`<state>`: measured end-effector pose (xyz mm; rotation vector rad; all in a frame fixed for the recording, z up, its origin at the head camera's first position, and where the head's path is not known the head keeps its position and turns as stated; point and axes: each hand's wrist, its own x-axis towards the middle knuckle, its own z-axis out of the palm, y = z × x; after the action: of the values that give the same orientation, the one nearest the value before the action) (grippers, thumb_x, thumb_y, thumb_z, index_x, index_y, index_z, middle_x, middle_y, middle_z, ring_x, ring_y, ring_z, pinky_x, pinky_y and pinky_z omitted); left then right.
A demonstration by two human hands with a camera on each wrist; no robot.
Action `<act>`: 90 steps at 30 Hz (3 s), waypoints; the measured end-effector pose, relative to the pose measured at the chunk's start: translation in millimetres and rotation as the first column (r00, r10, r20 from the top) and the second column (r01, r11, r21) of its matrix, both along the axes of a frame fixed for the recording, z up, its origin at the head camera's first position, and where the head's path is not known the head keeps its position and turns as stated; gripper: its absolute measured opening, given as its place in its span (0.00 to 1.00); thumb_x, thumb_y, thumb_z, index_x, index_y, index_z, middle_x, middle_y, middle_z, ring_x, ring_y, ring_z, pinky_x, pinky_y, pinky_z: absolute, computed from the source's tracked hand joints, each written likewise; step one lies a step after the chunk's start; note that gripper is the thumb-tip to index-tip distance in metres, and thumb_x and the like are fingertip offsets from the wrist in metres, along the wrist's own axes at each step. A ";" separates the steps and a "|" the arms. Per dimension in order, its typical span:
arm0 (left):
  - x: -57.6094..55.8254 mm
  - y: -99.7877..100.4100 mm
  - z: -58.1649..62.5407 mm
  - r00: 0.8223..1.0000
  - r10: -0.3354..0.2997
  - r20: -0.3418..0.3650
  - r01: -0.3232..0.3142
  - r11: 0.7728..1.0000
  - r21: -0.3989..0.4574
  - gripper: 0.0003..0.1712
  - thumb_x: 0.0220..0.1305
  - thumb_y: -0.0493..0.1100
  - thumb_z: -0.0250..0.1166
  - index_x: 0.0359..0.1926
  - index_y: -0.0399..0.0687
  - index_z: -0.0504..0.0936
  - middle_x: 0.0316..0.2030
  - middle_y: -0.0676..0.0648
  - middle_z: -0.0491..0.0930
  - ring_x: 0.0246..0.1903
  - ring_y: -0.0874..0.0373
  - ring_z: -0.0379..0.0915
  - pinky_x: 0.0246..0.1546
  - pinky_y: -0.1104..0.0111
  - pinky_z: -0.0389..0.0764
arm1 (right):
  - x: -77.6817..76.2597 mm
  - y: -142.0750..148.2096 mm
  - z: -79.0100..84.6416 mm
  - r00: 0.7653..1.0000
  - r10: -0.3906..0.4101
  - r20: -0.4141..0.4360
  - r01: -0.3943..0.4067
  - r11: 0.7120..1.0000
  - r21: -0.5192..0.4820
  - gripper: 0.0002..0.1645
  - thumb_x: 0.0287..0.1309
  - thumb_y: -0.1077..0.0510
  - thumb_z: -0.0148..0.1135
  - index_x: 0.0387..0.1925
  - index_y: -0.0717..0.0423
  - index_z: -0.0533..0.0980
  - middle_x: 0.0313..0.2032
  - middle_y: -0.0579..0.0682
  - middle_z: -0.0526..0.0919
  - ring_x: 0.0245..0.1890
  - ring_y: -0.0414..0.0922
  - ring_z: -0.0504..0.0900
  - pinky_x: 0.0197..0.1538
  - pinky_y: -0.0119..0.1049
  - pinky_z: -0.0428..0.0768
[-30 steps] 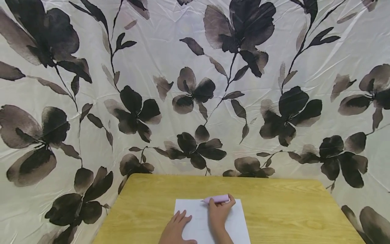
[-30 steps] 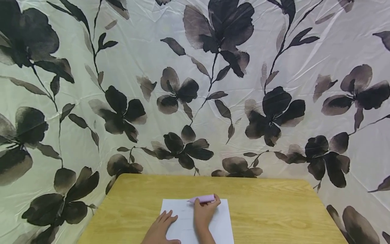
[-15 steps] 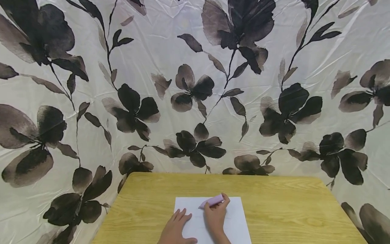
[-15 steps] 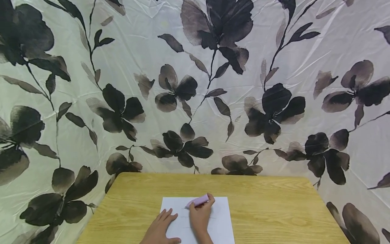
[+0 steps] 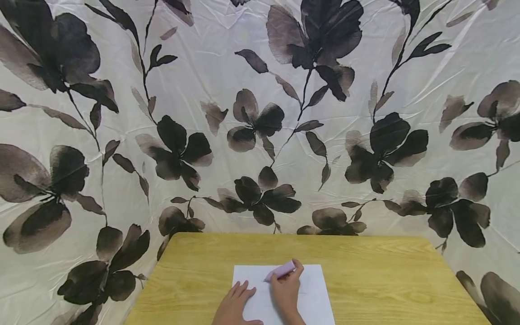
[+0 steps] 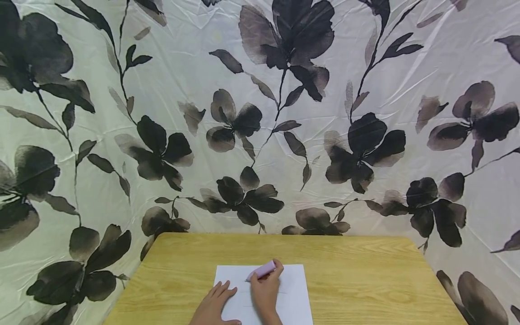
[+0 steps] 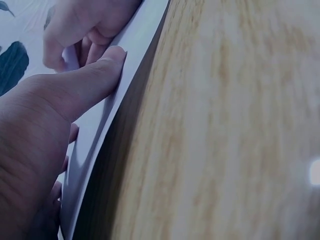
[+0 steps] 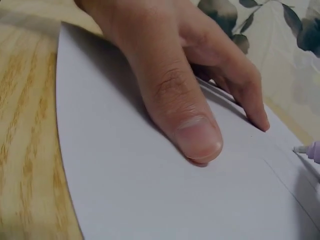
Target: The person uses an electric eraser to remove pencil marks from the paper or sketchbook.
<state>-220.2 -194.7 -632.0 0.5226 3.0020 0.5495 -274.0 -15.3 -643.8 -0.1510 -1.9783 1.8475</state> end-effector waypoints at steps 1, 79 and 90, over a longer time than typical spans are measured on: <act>0.1 0.4 -0.3 1.000 -0.002 -0.005 0.002 1.000 0.004 0.56 0.42 0.82 0.61 0.63 0.48 0.75 0.64 0.37 0.68 0.65 0.35 0.59 0.62 0.44 0.64 | 0.0 0.5 -0.5 1.000 0.007 -0.004 -0.007 1.000 0.000 0.46 0.43 0.74 0.66 0.63 0.61 0.53 0.25 0.50 0.79 0.20 0.38 0.76 0.23 0.29 0.77; -1.3 0.9 -5.5 0.999 -0.003 -0.045 0.004 0.999 0.036 0.55 0.43 0.82 0.60 0.63 0.50 0.75 0.64 0.37 0.69 0.64 0.35 0.60 0.60 0.42 0.66 | -1.3 -0.5 1.7 0.993 0.109 -0.050 -0.110 0.994 -0.017 0.45 0.45 0.75 0.66 0.62 0.62 0.52 0.30 0.55 0.81 0.25 0.40 0.81 0.29 0.31 0.82; -0.9 0.4 -5.0 1.000 0.003 -0.027 -0.002 0.999 0.039 0.54 0.44 0.81 0.60 0.63 0.50 0.74 0.64 0.38 0.69 0.64 0.35 0.59 0.61 0.42 0.64 | -1.8 -3.3 0.5 0.991 0.093 -0.095 -0.095 0.995 -0.011 0.47 0.44 0.76 0.68 0.62 0.63 0.52 0.30 0.57 0.82 0.25 0.41 0.82 0.28 0.31 0.82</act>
<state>-221.1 -194.4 -637.0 0.5322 3.0233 0.6073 -275.8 -18.6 -643.4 0.0251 -1.9375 1.8920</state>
